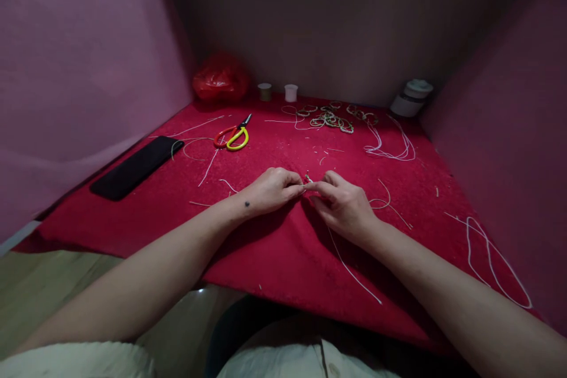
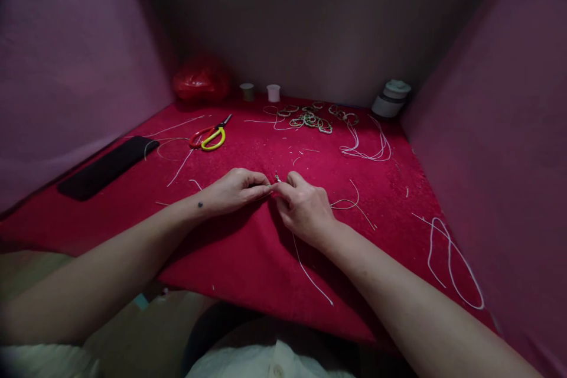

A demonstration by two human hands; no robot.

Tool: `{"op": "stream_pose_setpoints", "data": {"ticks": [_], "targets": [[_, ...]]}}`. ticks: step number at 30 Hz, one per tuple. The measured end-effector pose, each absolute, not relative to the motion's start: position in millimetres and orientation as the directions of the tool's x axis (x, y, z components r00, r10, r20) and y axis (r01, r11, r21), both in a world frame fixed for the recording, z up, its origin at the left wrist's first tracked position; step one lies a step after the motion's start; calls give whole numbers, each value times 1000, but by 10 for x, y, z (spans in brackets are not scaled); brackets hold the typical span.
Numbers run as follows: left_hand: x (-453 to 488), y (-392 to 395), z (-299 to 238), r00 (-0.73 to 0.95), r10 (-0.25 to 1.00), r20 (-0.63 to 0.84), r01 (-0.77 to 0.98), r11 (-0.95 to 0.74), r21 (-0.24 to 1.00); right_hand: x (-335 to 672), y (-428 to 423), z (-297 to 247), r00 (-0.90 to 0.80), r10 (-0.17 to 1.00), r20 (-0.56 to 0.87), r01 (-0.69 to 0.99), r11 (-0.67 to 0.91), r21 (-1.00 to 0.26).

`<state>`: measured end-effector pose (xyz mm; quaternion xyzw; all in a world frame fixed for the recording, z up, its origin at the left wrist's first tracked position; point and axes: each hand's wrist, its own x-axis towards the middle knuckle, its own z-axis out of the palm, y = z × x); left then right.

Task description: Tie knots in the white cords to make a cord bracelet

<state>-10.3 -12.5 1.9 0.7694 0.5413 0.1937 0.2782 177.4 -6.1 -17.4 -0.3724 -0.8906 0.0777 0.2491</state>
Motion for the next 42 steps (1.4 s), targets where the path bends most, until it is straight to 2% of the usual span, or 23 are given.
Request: {"op": "stream_pose_setpoints", "data": {"ticks": [5,13,20,26,32,36,38,42], "targets": [[-89,-115,37,305,952,-37,729,-208,652,1694,-38,-217,-620,716,320,694,691,-203],[-73,-134,54,204,978,-44,697,-113,709,1614,-45,-149,-721,674,162,688,723,55],[-89,-147,99,250,964,-94,616,-84,783,1606,-20,-17,-750,660,42,658,740,141],[-133,-190,183,279,948,-153,597,-46,801,1679,-15,92,-747,664,-44,657,746,113],[-87,-232,259,241,947,-213,541,51,839,1646,-61,122,-800,597,47,599,794,106],[-78,-244,293,203,928,-312,511,171,842,1612,-44,50,-825,555,109,564,820,98],[-93,-244,299,189,913,-362,510,224,830,1621,-23,-11,-797,584,154,593,805,12],[-129,-232,293,176,889,-422,556,264,788,1661,46,-137,-721,631,285,535,769,-350]]}}
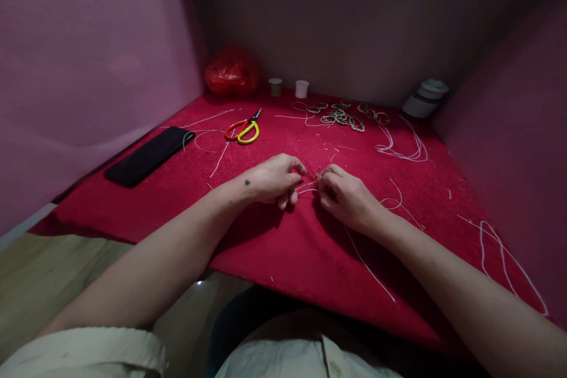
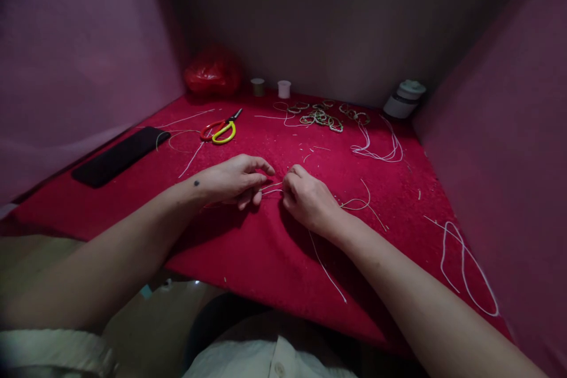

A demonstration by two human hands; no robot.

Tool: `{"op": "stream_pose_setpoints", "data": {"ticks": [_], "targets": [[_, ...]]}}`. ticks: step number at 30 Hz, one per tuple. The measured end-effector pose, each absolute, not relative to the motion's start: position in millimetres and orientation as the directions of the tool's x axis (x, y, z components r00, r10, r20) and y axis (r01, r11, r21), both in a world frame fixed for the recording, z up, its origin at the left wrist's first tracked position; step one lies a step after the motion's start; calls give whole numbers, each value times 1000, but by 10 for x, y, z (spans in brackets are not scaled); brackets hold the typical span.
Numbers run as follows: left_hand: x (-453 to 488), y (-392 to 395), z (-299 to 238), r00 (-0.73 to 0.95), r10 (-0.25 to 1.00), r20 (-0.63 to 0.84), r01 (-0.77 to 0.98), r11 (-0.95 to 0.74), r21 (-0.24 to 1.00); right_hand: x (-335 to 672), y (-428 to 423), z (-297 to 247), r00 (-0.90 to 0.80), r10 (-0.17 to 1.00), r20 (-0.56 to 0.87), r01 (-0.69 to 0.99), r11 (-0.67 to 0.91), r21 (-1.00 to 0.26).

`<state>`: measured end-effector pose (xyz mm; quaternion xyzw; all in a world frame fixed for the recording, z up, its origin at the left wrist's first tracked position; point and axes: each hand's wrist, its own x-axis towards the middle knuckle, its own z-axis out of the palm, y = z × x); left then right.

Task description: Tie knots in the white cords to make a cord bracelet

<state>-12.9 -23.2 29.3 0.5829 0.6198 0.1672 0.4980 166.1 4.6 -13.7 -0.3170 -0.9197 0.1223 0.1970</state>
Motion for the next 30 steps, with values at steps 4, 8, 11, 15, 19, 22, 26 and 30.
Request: {"op": "stream_pose_setpoints", "data": {"ticks": [4,8,11,15,19,22,26,30], "targets": [[-141,-215,283,167,881,-444,601,265,754,1672,115,-205,-672,661,334,434,717,-546],[-132,-209,291,169,865,-472,614,283,737,1662,139,-206,-672,671,315,395,684,-614],[-125,-212,299,167,857,-488,607,300,736,1652,139,-217,-690,657,305,379,686,-620],[-123,-213,297,196,852,-486,558,311,769,1634,142,-258,-695,621,362,385,747,-543],[-116,-212,299,208,848,-487,532,319,784,1656,140,-238,-747,569,343,379,789,-483],[-106,-219,305,182,857,-483,537,325,779,1692,119,-185,-784,556,276,390,788,-477],[-105,-233,307,190,873,-449,537,290,792,1683,62,-141,-819,543,184,465,817,-341],[-109,-236,308,188,875,-446,536,289,793,1642,31,-145,-807,577,123,541,807,-236]]}}
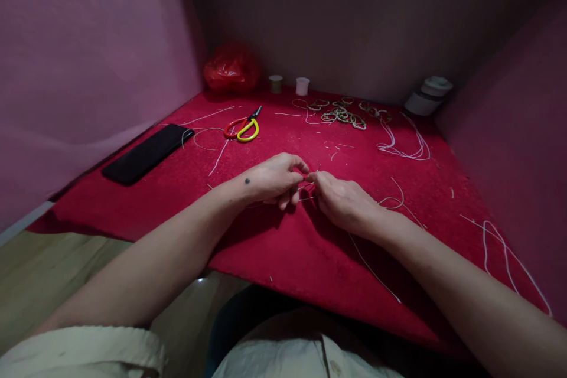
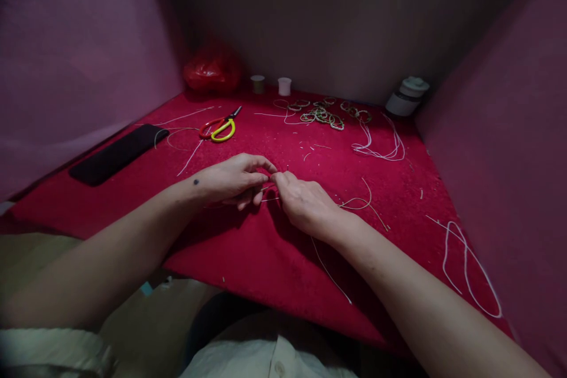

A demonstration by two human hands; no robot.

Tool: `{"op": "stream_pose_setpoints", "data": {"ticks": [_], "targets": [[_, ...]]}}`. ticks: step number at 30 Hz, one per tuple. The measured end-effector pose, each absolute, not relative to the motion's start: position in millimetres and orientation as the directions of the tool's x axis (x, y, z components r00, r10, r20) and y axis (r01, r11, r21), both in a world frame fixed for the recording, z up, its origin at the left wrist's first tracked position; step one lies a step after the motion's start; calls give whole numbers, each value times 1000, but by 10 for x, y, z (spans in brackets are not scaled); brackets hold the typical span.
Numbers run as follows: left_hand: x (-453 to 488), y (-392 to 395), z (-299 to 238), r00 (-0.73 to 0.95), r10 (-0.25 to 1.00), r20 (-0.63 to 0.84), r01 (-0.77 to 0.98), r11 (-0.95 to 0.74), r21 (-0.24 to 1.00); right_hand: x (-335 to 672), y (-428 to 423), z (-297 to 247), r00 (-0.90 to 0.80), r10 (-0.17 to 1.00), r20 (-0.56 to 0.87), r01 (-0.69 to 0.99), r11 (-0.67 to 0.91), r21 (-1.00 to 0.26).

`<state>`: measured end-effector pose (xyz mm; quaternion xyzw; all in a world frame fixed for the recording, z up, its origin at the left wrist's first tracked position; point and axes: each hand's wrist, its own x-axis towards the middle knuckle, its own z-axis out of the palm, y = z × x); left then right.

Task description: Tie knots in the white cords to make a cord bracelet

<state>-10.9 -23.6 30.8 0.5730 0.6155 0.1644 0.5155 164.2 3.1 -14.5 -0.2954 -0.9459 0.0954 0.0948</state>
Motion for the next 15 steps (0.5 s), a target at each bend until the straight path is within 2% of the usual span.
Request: {"op": "stream_pose_setpoints", "data": {"ticks": [5,8,15], "targets": [[-121,-228,308,196,867,-458,559,285,779,1613,71,-182,-669,721,181,622,677,-394],[-149,-212,296,233,840,-490,588,280,759,1584,89,-190,-596,786,161,649,590,-480],[-176,-201,236,338,786,-517,566,269,779,1573,97,-210,-590,793,152,620,566,-544]]}}
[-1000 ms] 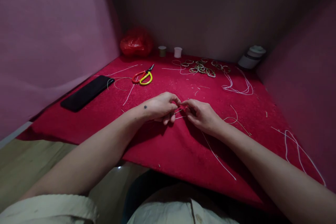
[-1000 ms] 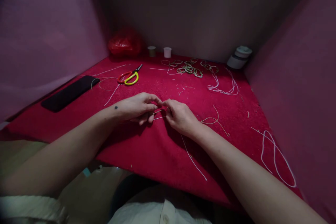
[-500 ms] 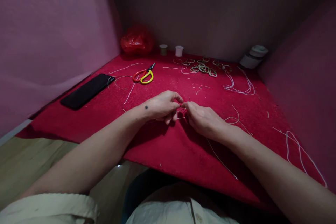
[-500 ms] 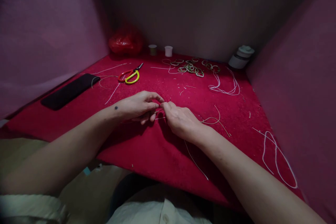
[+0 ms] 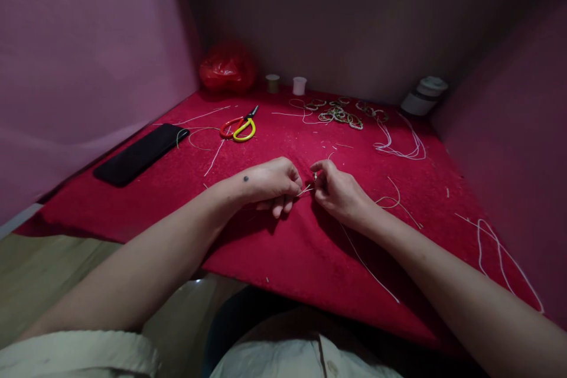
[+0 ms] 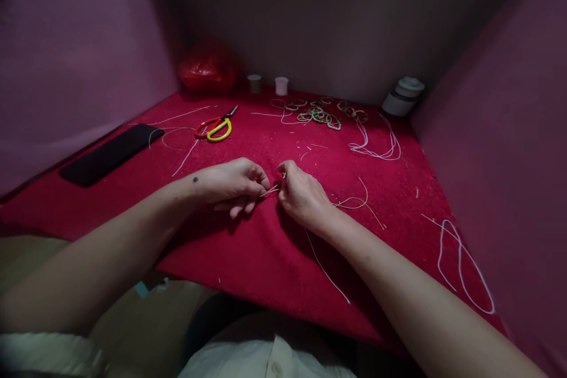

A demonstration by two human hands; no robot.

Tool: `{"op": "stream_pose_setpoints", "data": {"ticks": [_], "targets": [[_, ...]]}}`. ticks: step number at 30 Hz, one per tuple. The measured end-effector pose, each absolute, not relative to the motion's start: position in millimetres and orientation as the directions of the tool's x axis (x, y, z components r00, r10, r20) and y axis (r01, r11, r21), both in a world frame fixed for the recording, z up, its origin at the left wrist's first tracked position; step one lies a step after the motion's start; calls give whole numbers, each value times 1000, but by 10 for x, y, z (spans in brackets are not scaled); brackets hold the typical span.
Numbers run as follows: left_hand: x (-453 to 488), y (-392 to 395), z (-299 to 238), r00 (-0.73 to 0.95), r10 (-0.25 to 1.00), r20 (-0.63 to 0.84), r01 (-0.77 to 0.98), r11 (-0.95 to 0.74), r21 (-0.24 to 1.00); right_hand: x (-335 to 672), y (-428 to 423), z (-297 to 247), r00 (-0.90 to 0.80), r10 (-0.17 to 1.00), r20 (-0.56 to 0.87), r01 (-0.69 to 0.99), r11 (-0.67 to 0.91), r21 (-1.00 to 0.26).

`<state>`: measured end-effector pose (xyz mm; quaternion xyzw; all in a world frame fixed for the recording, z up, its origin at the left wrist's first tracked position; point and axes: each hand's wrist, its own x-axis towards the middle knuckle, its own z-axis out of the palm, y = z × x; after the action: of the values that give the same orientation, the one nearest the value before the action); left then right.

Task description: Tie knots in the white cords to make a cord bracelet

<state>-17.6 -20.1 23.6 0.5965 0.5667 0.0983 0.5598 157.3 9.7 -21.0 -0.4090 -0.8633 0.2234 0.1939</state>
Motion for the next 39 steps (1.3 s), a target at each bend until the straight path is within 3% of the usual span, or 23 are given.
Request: {"op": "stream_pose_setpoints", "data": {"ticks": [7,18,23,31,34,39], "targets": [[-135,-197,179,308,830,-465,713,122,691,1599,118,-212,-597,786,163,572,558,-601],[-113,-211,121,251,960,-123,874,-170,455,1621,76,-201,-647,719,252,521,659,-542],[-125,-202,98,245,957,-157,860,-140,491,1658,49,-198,-670,692,270,482,681,-552],[-96,-211,138,261,952,-162,874,-162,458,1609,57,-259,-653,715,251,581,685,-440],[-100,-210,123,249,963,-106,904,-192,382,1627,63,-251,-666,693,277,572,712,-407],[-75,-229,82,163,987,14,980,-163,111,1644,40,-225,-660,692,294,608,721,-332]]}}
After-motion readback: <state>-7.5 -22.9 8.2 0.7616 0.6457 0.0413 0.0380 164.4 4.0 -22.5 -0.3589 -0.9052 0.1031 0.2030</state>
